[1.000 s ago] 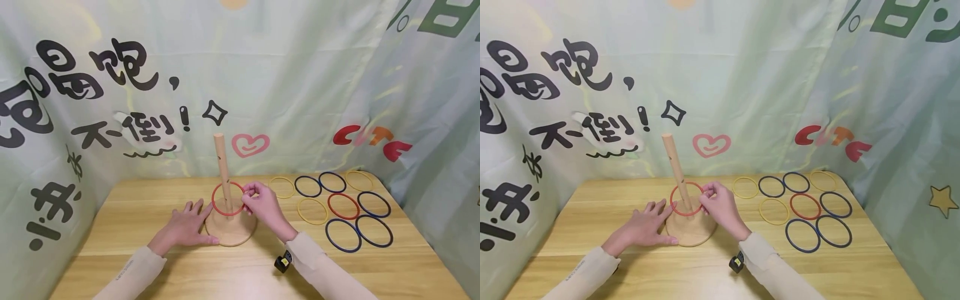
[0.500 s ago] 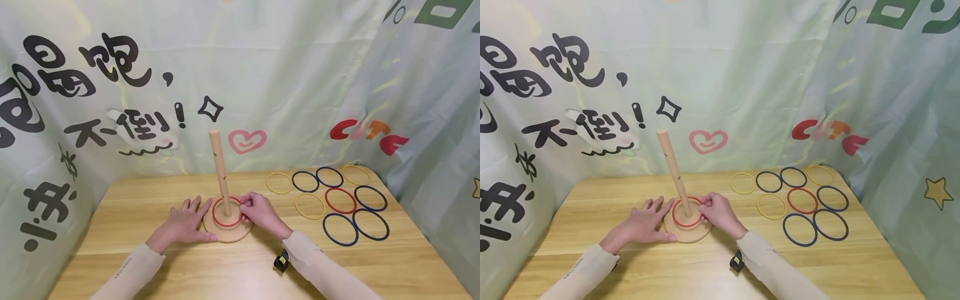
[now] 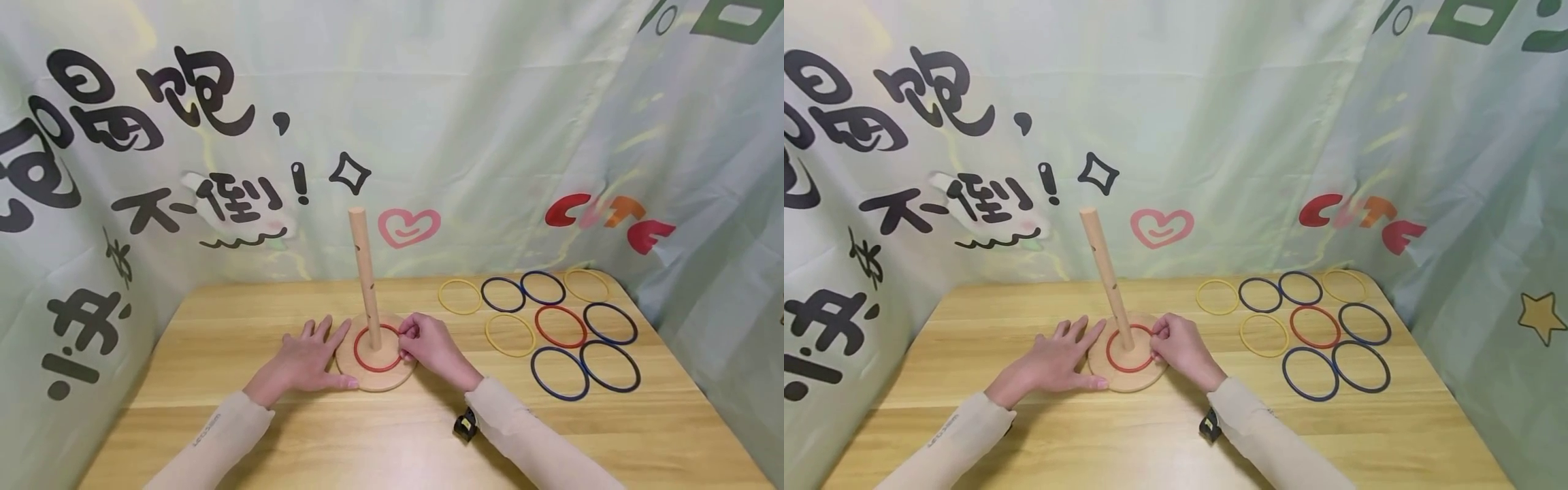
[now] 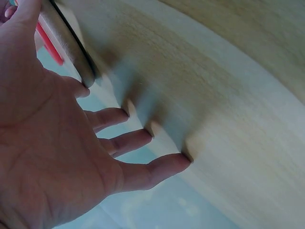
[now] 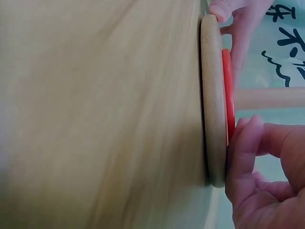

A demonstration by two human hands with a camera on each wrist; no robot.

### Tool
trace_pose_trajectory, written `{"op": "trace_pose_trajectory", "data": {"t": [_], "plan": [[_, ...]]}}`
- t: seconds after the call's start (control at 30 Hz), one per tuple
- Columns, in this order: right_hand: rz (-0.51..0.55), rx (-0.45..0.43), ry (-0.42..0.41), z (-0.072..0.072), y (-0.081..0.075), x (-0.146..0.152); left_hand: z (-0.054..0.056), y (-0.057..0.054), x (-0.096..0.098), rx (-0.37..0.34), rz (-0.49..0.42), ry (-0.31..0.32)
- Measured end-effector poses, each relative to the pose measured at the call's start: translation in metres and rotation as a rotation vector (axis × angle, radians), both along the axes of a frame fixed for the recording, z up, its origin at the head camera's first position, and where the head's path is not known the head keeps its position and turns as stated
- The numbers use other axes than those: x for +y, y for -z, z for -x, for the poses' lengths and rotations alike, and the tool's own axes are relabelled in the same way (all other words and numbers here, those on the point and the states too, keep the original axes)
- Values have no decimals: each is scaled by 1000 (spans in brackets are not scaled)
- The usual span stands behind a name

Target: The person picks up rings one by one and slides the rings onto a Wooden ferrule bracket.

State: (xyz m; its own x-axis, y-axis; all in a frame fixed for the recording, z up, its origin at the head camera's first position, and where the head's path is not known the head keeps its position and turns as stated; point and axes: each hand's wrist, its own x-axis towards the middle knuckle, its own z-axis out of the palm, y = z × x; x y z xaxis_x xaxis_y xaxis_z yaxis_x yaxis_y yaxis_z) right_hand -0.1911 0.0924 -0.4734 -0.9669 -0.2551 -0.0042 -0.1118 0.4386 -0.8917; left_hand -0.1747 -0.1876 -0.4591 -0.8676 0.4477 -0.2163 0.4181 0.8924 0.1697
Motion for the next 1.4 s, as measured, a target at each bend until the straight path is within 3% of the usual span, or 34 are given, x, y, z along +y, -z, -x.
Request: {"op": "trace_pose_trajectory", "data": {"t": [0.17,0.37,0.6,0.87,1.1,1.4], "plan": [[-54,75,39,-2,-5,19,2,-1,0,-2,8,0],[-64,102,83,-10,-13,53,4,-3,-2,5,9,-1],[-90,152,153,-37,-16,100,-1,0,0,-4,27,13],[-219,206,256,-74,-10,159,-2,2,5,-32,21,21],[-336,149,322,-92,-6,196,-2,-1,0,-39,32,17],[-459,109,280,-98,1,215,4,1,-3,7,49,33]]}}
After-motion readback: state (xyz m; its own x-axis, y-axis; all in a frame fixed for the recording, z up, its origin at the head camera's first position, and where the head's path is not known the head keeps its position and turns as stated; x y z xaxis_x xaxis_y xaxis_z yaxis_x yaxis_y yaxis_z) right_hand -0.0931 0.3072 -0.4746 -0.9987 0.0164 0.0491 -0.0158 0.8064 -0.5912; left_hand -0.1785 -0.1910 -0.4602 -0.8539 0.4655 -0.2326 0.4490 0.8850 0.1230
